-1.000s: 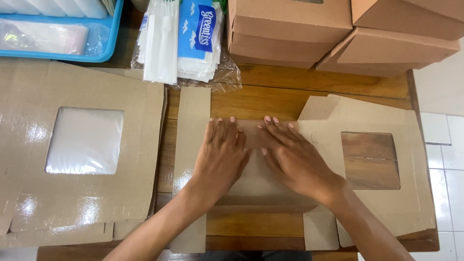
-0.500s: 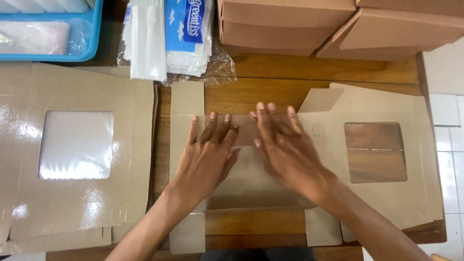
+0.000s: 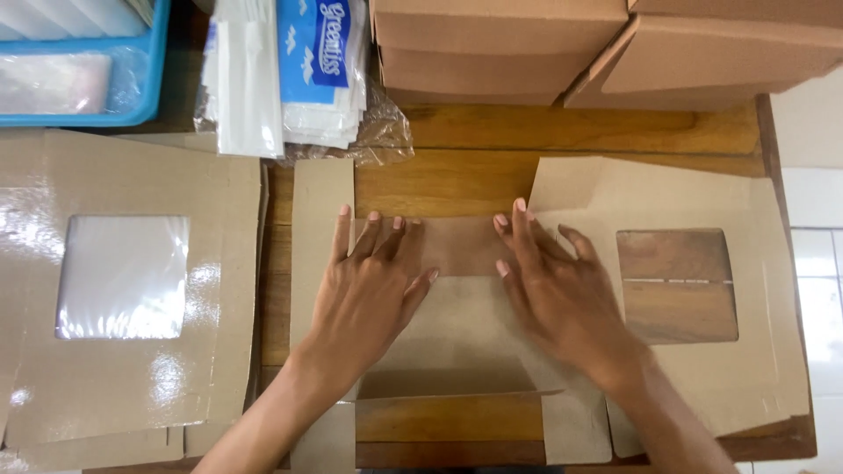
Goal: Assembling cardboard boxes by folding and tucking flaps along pre-scored lines on a wooden table.
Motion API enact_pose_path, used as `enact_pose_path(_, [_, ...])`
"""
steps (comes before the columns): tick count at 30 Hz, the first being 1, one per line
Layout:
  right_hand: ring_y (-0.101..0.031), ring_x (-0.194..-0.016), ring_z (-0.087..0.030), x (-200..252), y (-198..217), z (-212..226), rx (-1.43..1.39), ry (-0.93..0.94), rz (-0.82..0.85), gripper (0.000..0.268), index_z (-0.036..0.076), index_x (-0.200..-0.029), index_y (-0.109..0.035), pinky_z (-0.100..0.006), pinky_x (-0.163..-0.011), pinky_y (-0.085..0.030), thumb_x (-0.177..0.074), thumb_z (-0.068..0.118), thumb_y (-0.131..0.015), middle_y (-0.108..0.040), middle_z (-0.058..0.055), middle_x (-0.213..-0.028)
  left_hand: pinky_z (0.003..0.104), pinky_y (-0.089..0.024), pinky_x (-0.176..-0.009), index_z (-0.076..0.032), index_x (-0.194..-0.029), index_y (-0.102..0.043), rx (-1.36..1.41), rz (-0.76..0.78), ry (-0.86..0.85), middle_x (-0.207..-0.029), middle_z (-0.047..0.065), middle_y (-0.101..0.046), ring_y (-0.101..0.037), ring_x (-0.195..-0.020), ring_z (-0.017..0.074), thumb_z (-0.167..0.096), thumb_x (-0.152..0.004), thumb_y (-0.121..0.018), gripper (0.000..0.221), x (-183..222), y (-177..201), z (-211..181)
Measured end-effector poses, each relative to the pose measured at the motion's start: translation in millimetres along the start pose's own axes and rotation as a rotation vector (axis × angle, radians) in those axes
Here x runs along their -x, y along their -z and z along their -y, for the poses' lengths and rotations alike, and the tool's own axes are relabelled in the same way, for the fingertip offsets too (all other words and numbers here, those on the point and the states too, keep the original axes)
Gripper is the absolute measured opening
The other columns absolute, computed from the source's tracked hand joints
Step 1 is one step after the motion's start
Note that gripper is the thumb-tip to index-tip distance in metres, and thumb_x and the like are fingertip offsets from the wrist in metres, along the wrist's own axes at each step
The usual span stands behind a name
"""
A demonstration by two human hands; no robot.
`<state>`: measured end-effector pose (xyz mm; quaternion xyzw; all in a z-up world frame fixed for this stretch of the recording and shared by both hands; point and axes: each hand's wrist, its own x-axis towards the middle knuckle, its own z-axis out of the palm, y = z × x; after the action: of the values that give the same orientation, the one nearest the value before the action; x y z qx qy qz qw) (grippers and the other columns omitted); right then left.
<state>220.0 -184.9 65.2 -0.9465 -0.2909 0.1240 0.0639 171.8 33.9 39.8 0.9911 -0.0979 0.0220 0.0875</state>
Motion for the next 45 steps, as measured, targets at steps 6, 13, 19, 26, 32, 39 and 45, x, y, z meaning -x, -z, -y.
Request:
enact_pose_path(6, [-0.05,-0.14,-0.025,-1,-33,-1,0.108,0.048,-0.171,0.061,-0.006,-0.152,-0.04,-0.052,-0.118,-0.025,-0.11,0.036,-0.029,-0.057,-0.014,-0.147,0.062,-0.019,-0.12,-0.009,-0.125,-0.071,-0.11,0.012,0.015,-0.116,0.018,-0.076,-0.064,-0.126,0.0372,-0.047,-0.094,-0.062,0.05,-13,4,-18])
enact_pose_path(13, [-0.054,-0.136,-0.024,-4,-37,-9,0.045,0.044,-0.214,0.062,-0.005,-0.154,-0.038,-0.052,-0.117,-0.023,-0.108,0.037,-0.033,-0.06,-0.017,-0.141,0.062,-0.018,-0.117,-0.004,-0.138,-0.063,-0.001,0.091,-0.087,-0.133,0.022,-0.067,-0.06,-0.128,0.0401,-0.035,-0.097,-0.061,0.051,-33,-16,-43])
enact_pose_path(19, [-0.06,-0.131,-0.025,-4,-43,-13,0.068,0.109,-0.392,0.06,-0.008,-0.149,-0.047,-0.053,-0.112,-0.031,-0.106,0.034,-0.039,-0.066,-0.017,-0.135,0.061,-0.018,-0.118,-0.011,-0.142,-0.059,-0.095,0.163,-0.149,-0.138,0.013,-0.066,-0.062,-0.127,0.032,-0.04,-0.097,-0.057,0.053,-33,-9,-27])
enact_pose_path(26, [-0.058,-0.132,-0.025,2,-29,-5,-0.02,0.024,-0.237,0.062,-0.001,-0.153,-0.043,-0.054,-0.114,-0.027,-0.104,0.036,-0.039,-0.063,-0.015,-0.138,0.064,-0.027,-0.117,-0.015,-0.14,-0.06,0.191,0.084,-0.09,-0.144,0.018,-0.06,-0.053,-0.137,0.0371,-0.035,-0.095,-0.061,0.049,3,25,5])
enact_pose_path(32, [-0.059,-0.132,-0.028,1,-22,3,-0.004,0.044,-0.234,0.051,0.006,-0.145,-0.055,-0.055,-0.114,-0.029,-0.102,0.032,-0.045,-0.064,-0.015,-0.138,0.063,-0.018,-0.121,-0.011,-0.143,-0.059,0.088,0.061,-0.041,-0.144,0.017,-0.06,-0.056,-0.134,0.0333,-0.048,-0.096,-0.052,0.06,16,19,25])
enact_pose_path(39, [-0.073,-0.107,-0.033,-28,9,22,0.097,0.013,-0.066,0.034,0.018,-0.112,-0.077,-0.057,-0.099,-0.047,-0.102,0.036,-0.05,-0.076,-0.012,-0.111,0.066,-0.012,-0.121,-0.008,-0.146,-0.057,0.075,0.009,0.02,-0.148,0.017,-0.057,-0.051,-0.139,0.0328,-0.057,-0.095,-0.057,0.071,22,4,16])
enact_pose_path(45, [-0.075,-0.074,-0.033,-92,-36,32,-0.055,0.021,-0.237,0.036,0.012,-0.078,-0.068,-0.046,-0.063,-0.058,-0.095,0.043,-0.062,-0.074,-0.012,-0.078,0.067,-0.008,-0.121,-0.01,-0.144,-0.06,0.033,0.055,0.033,-0.145,0.014,-0.06,-0.054,-0.137,0.0311,-0.059,-0.093,-0.054,0.071,18,3,19])
